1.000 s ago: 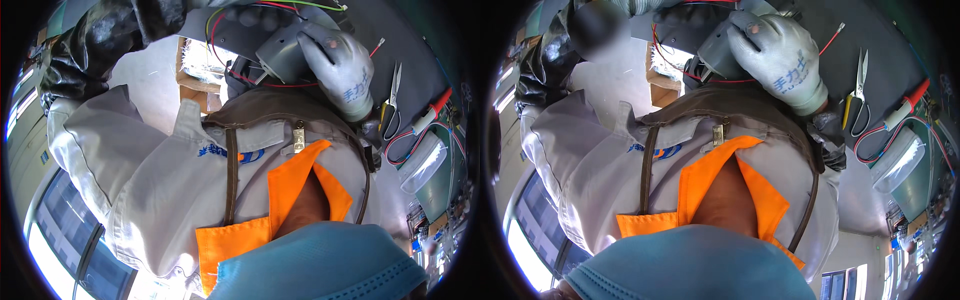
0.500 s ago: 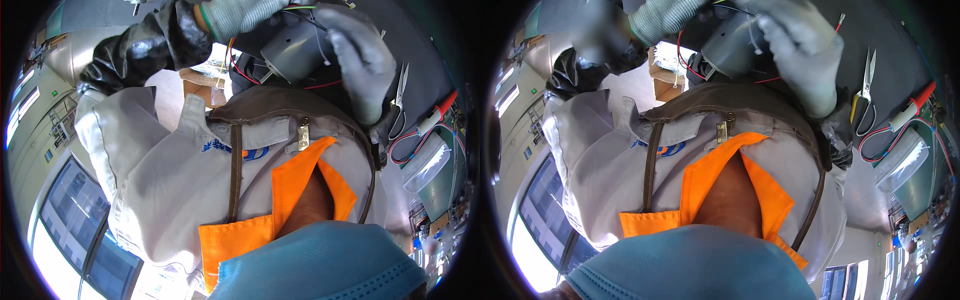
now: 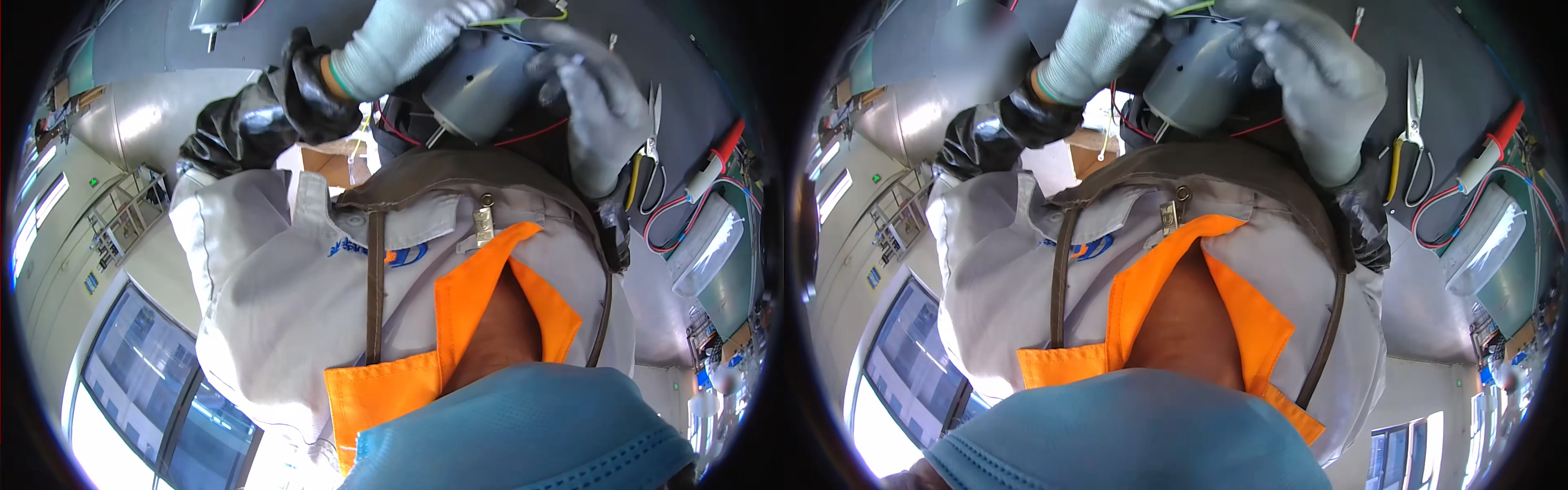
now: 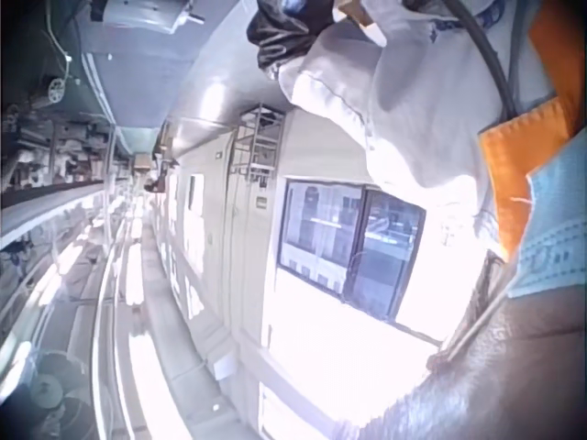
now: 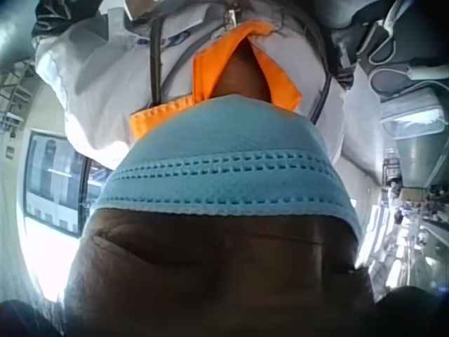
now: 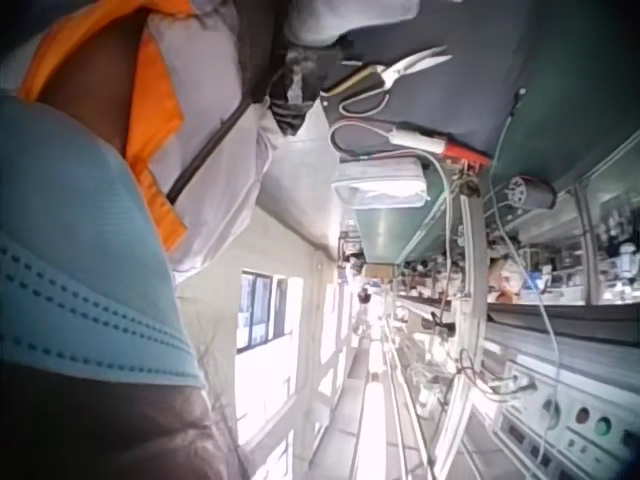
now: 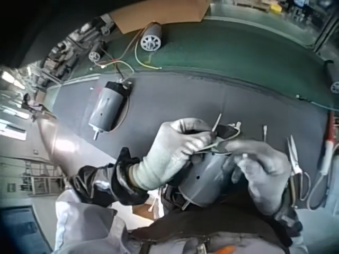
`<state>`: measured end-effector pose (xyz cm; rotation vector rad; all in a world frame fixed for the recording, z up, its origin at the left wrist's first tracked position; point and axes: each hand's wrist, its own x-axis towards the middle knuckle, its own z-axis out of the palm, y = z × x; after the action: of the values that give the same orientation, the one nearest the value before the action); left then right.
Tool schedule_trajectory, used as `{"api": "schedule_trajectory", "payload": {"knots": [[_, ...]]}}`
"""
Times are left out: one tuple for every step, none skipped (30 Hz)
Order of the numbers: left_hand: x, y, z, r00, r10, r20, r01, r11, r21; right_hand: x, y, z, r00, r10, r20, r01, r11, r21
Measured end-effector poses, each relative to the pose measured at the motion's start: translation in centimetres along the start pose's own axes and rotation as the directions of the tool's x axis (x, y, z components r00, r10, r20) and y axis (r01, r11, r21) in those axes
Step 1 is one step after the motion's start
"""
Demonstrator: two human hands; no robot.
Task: Connecting and organizing electrical wires onto small cylindrical motors at a manual assembly workbench.
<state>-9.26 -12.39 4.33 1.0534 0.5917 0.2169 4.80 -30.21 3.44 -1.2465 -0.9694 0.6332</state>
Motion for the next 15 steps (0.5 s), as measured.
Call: {"api": "schedule_trajectory", "payload": {"knots": [[0.2, -0.7, -0.3, 1.000, -0.027, 0.012, 0.029, 0.989, -0.144, 0.9, -0.5, -0.1, 0.991, 0.118, -0.070, -0.113, 0.992, 0.063], [0.4, -1.3, -0.9, 0.995, -0.009, 0.103, 0.040, 0.954, -0.297, 1.3, -0.6, -0.2, 0.964, 0.233, -0.129, -0.209, 0.962, 0.175], [0.6, -1.2, -0.1, 0.992, -0.012, 0.126, 0.049, 0.954, -0.296, 1.4, -0.8, -0.6, 0.916, 0.354, -0.186, -0.294, 0.911, 0.289], [0.6, -1.1, 1.0, 0.997, -0.040, 0.070, 0.055, 0.969, -0.240, 1.6, -0.8, -0.9, 0.913, 0.351, -0.207, -0.288, 0.916, 0.281], [0.5, -0.9, 1.7, 0.998, -0.056, -0.003, 0.055, 0.982, -0.183, 1.9, -0.8, -1.0, 0.907, 0.382, -0.178, -0.313, 0.894, 0.321], [0.7, -1.2, 0.8, 0.994, -0.031, 0.103, 0.057, 0.965, -0.255, 2.2, -0.9, -1.0, 0.899, 0.412, -0.146, -0.340, 0.869, 0.360], [0.8, -1.4, 1.1, 0.994, -0.031, 0.108, 0.057, 0.966, -0.253, 2.3, -1.2, -0.9, 0.899, 0.410, -0.151, -0.336, 0.870, 0.360], [0.7, -1.2, 1.6, 0.997, -0.022, 0.069, 0.036, 0.977, -0.212, 2.5, -1.8, -0.7, 0.903, 0.407, -0.136, -0.329, 0.860, 0.390], [0.7, -1.1, 1.9, 1.000, -0.012, 0.029, 0.017, 0.986, -0.168, 2.7, -2.0, -0.5, 0.907, 0.405, -0.120, -0.323, 0.848, 0.421], [0.8, -1.0, 1.7, 0.999, -0.014, 0.029, 0.018, 0.986, -0.165, 2.7, -1.8, -0.5, 0.907, 0.404, -0.122, -0.321, 0.847, 0.424], [0.7, -0.9, 1.4, 0.996, -0.039, 0.081, 0.055, 0.978, -0.202, 2.6, -1.7, -0.5, 0.909, 0.392, -0.144, -0.303, 0.857, 0.417], [0.7, -0.8, 1.3, 0.989, -0.063, 0.133, 0.093, 0.967, -0.237, 2.6, -1.6, -0.4, 0.910, 0.379, -0.167, -0.285, 0.867, 0.409], [0.6, -0.7, 1.5, 0.989, -0.064, 0.134, 0.095, 0.968, -0.234, 2.6, -1.5, -0.6, 0.910, 0.378, -0.169, -0.284, 0.866, 0.411], [0.5, -0.4, 2.0, 0.995, -0.048, 0.093, 0.061, 0.987, -0.148, 2.8, -1.4, -0.8, 0.901, 0.409, -0.147, -0.323, 0.856, 0.403], [0.6, -0.1, 2.4, 0.998, -0.027, 0.054, 0.030, 0.998, -0.059, 3.1, -1.4, -0.8, 0.890, 0.439, -0.126, -0.361, 0.845, 0.394]]}}
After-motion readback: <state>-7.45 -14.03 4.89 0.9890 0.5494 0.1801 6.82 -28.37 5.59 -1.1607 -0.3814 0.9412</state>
